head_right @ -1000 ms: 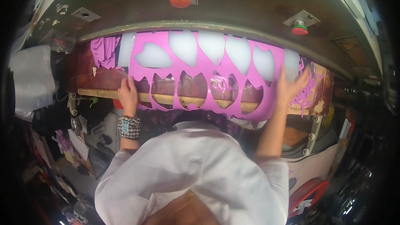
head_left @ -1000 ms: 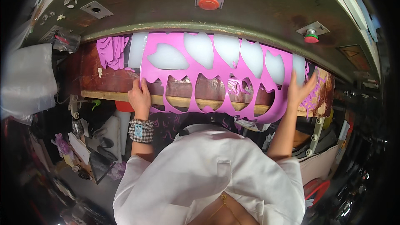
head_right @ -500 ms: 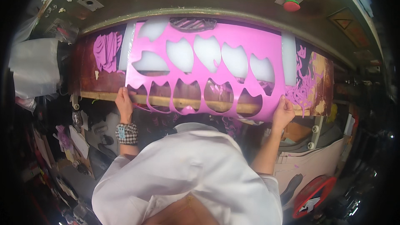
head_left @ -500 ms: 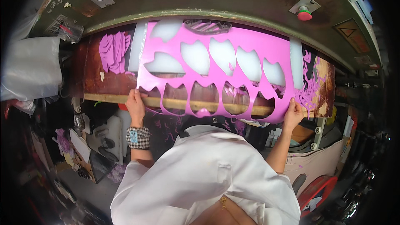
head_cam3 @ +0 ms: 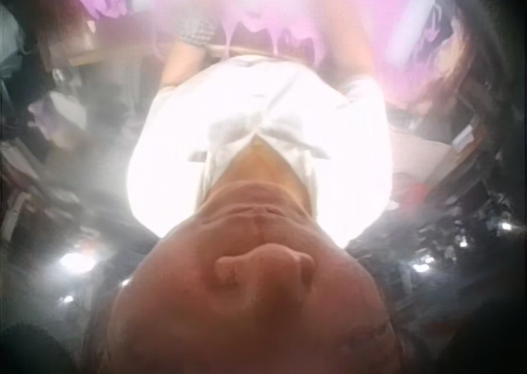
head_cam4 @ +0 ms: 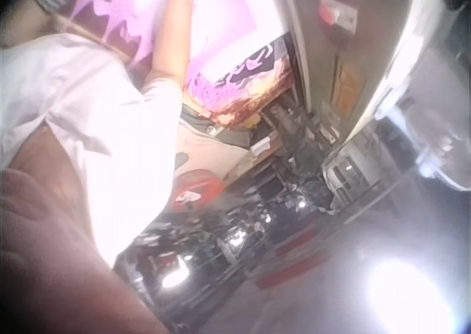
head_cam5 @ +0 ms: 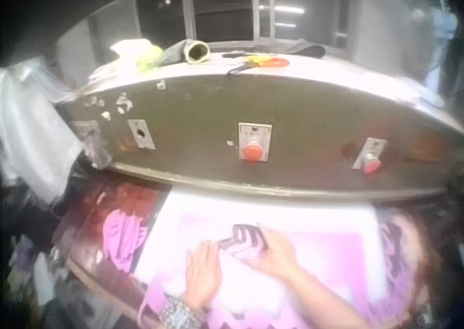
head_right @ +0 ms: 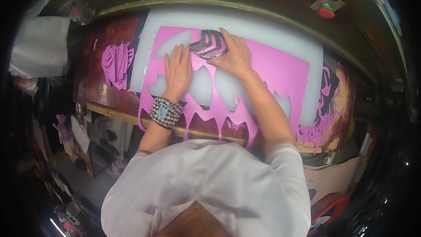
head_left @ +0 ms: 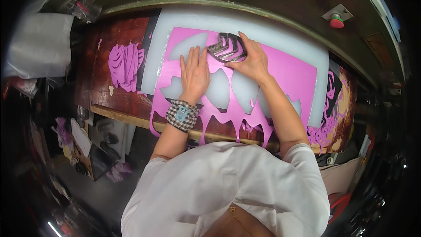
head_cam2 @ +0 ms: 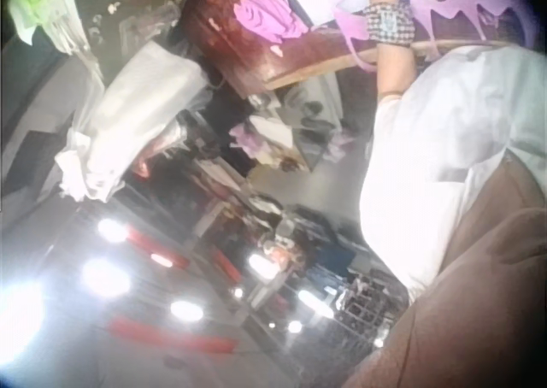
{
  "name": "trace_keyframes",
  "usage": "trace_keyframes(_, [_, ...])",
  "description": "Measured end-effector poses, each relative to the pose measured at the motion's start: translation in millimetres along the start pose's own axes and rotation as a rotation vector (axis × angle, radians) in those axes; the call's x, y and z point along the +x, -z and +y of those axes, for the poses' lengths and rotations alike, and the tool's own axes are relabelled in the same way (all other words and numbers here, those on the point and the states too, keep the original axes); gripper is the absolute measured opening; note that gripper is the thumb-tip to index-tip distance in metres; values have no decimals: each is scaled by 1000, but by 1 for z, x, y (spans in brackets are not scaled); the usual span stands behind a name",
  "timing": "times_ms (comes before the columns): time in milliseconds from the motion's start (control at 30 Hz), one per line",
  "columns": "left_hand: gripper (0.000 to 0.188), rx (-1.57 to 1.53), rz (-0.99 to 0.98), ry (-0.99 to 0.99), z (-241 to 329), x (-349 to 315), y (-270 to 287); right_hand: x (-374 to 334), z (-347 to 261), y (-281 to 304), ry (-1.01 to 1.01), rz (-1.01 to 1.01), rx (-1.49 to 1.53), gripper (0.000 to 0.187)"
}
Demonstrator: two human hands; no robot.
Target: The person uses a die-cutting machine to press a metal template into pink foam sheets, then removes the cut shapes and scrap foam. They repeat the cycle with multiple sheets, stacking the finished cutouts and discarding the excess material.
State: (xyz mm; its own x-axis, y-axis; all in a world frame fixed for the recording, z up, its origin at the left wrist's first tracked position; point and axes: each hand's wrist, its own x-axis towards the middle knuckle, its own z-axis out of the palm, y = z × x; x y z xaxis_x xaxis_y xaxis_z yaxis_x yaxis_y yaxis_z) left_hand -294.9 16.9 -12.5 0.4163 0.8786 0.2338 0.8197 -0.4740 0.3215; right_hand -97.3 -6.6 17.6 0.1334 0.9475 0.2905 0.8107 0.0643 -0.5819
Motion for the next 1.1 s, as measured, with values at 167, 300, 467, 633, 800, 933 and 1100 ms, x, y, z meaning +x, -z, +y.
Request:
trace_keyframes(167, [46, -46, 16, 1, -9, -4, -4, 7, 28, 23, -525, 34, 836, 94])
trace_keyframes(300, [47, -18, -36, 14, -4, 3, 1, -26, 37, 80, -520, 399, 927, 87])
trace_keyframes(467, [48, -120, 68, -165, 51, 8, 33, -105, 10, 126, -525, 507, 655, 89])
trace_keyframes(633, [39, -890, -408, -419, 154, -28, 44, -153, -35, 132, -644, 599, 1124, 85])
trace_keyframes(800, [26, -812, -271, -636, 170, -44, 24, -181, -40, 148, -760, 599, 1377, 85])
trace_keyframes(933, [29, -643, -358, 121, 111, -8, 28, -183, -15, 164, -761, 657, 1131, 85])
trace_keyframes(1100, [23, -590, -407, 357, 42, 7, 43, -143, 23, 167, -526, 487, 468, 91])
